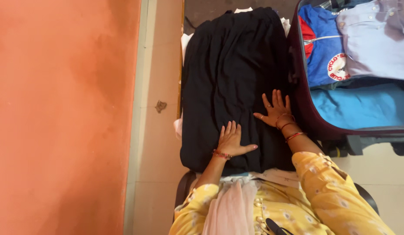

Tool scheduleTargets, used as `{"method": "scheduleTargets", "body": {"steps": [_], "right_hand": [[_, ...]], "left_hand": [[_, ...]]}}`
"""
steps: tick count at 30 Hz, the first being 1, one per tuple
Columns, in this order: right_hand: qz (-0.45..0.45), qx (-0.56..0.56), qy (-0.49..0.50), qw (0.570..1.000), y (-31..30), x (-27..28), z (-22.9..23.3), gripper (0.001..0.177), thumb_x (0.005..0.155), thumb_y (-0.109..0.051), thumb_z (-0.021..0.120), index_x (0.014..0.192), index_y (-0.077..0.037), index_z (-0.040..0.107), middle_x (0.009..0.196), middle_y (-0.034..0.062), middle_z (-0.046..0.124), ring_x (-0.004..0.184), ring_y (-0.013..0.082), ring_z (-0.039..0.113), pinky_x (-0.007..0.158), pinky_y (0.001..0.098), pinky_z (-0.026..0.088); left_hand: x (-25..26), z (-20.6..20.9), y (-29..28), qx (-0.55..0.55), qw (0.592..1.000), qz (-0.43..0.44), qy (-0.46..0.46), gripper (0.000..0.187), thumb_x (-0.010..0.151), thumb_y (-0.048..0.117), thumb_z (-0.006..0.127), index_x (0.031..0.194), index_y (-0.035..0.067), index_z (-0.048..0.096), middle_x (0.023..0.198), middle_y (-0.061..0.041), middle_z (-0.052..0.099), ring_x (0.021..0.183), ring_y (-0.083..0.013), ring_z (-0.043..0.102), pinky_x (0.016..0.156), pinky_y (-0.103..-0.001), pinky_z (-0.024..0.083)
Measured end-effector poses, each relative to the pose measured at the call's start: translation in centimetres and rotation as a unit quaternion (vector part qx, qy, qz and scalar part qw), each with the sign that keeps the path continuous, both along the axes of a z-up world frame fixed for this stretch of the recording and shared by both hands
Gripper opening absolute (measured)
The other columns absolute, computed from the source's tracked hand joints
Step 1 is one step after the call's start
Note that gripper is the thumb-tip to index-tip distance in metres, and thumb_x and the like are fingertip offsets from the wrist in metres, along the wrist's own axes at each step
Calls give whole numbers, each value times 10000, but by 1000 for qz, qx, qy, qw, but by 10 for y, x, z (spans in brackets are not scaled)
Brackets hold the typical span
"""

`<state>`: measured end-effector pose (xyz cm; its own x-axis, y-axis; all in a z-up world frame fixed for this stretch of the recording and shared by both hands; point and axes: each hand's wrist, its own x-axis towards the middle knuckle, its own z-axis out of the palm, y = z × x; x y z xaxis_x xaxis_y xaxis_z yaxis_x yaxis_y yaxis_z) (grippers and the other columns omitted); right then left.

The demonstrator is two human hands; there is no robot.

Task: The person folds a pair of trousers and a shirt by hand, smoothing the fabric after each fold.

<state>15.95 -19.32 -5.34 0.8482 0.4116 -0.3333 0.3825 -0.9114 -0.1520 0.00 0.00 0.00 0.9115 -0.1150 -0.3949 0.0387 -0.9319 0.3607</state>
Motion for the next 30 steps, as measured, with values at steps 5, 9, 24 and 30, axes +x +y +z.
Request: {"method": "scheduleTargets", "body": {"steps": [5, 9, 24, 30], "right_hand": [[23, -26, 60, 998, -20, -41, 18, 1025, 861, -852, 363, 1644, -259, 71, 1691, 207, -66, 1566, 347, -111, 1234, 516, -45], [42, -3, 45, 998, -38, -77, 25, 995, 867, -837, 381, 1636, -249, 152, 1679, 239, 12, 1559, 384, -47, 1239, 499, 2], [-75, 232, -262, 934, -79, -161, 50, 805, 837, -484, 837, 1409, 18, 574, 1500, 312, 500, 1414, 475, 428, 1156, 516, 386], [-168, 230, -196, 938, -90, -168, 50, 822, 797, -415, 863, 1432, 4, 554, 1423, 303, 527, 1285, 458, 493, 1034, 491, 452]], "left_hand": [[-51, 26, -13, -37, 985, 29, -165, 807, 761, 573, 780, 1218, -73, 620, 1400, -267, 565, 1384, -411, 462, 1117, -488, 384], [-72, 63, -34, -2, 977, 91, -195, 543, 775, 457, 828, 1043, 11, 674, 1140, -172, 681, 1114, -340, 619, 911, -472, 502], [-80, 13, -19, -60, 936, 263, -224, 636, 903, 602, 679, 981, -26, 614, 743, -223, 717, 711, -391, 719, 629, -480, 562], [-82, 24, -23, -168, 934, 253, -188, 378, 848, 472, 737, 792, 100, 703, 864, -122, 752, 833, -330, 726, 730, -436, 550]]}}
